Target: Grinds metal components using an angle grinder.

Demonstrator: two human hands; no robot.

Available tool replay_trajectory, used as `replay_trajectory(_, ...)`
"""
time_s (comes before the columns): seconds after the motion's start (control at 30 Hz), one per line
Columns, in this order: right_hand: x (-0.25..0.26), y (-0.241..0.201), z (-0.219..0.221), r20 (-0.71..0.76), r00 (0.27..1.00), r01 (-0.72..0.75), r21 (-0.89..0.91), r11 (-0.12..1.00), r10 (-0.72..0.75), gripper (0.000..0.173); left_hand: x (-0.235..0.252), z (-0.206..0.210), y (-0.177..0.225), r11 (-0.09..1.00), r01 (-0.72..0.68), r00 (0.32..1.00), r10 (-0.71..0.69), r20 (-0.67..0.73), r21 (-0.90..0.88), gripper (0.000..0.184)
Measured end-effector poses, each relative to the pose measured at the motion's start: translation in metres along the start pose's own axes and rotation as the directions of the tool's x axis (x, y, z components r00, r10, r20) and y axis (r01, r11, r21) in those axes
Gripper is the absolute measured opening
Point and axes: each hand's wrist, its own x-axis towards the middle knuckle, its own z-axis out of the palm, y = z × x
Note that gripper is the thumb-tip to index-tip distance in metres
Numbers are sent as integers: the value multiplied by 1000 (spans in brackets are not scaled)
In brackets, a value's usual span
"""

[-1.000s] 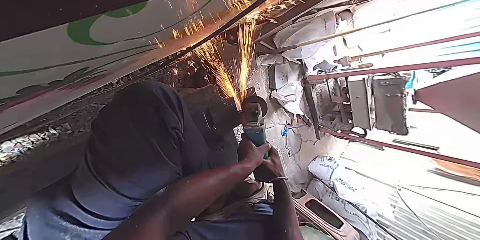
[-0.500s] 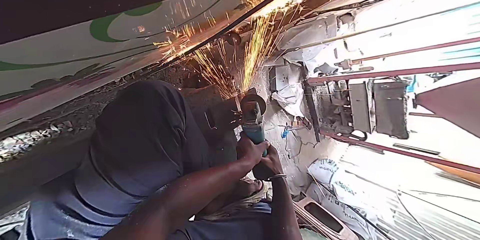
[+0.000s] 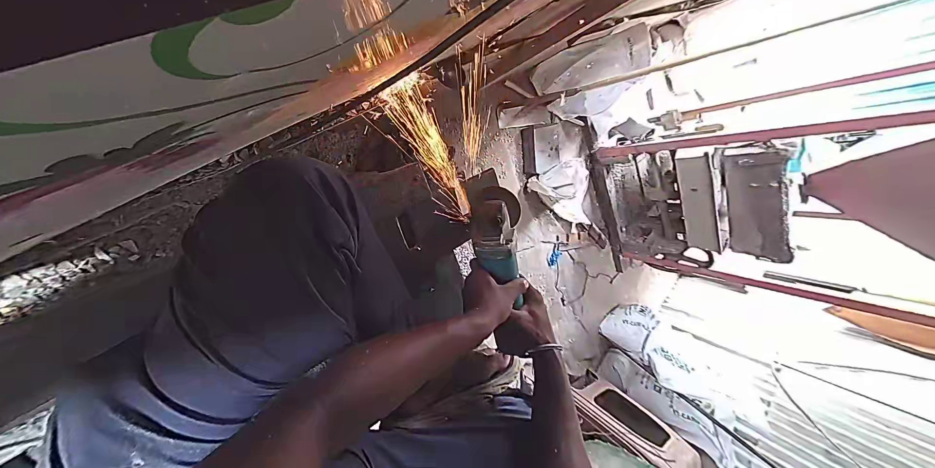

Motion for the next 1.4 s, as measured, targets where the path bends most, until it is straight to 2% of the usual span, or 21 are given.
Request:
replay_trajectory(0.2, 4, -2, 2, 3, 999, 49, 31, 998, -49, 39, 2, -4, 2, 1000, -18, 1000, 18, -16, -11, 80)
replay_trajectory(0.6, 6, -7, 6, 20, 999, 36, 80, 996, -38, 39, 6, -8, 3, 999, -12, 999, 11, -30, -30, 80)
replay_trajectory(0.8, 1, -1, 0, 5, 1000, -25, 12, 1000, 25, 38, 0, 0, -1, 1000, -13, 1000, 14, 5, -21, 82)
replay_trajectory(1.0, 3, 3, 0, 9, 1000, 14, 45, 999, -14, 38, 3, 0, -1, 1000, -20, 1000, 19, -11, -23, 81)
replay_trajectory(1.4, 9, -2, 4, 29, 1000, 0, 46, 999, -1, 36, 6, -5, 1, 999, -21, 999, 19, -43, -36, 79)
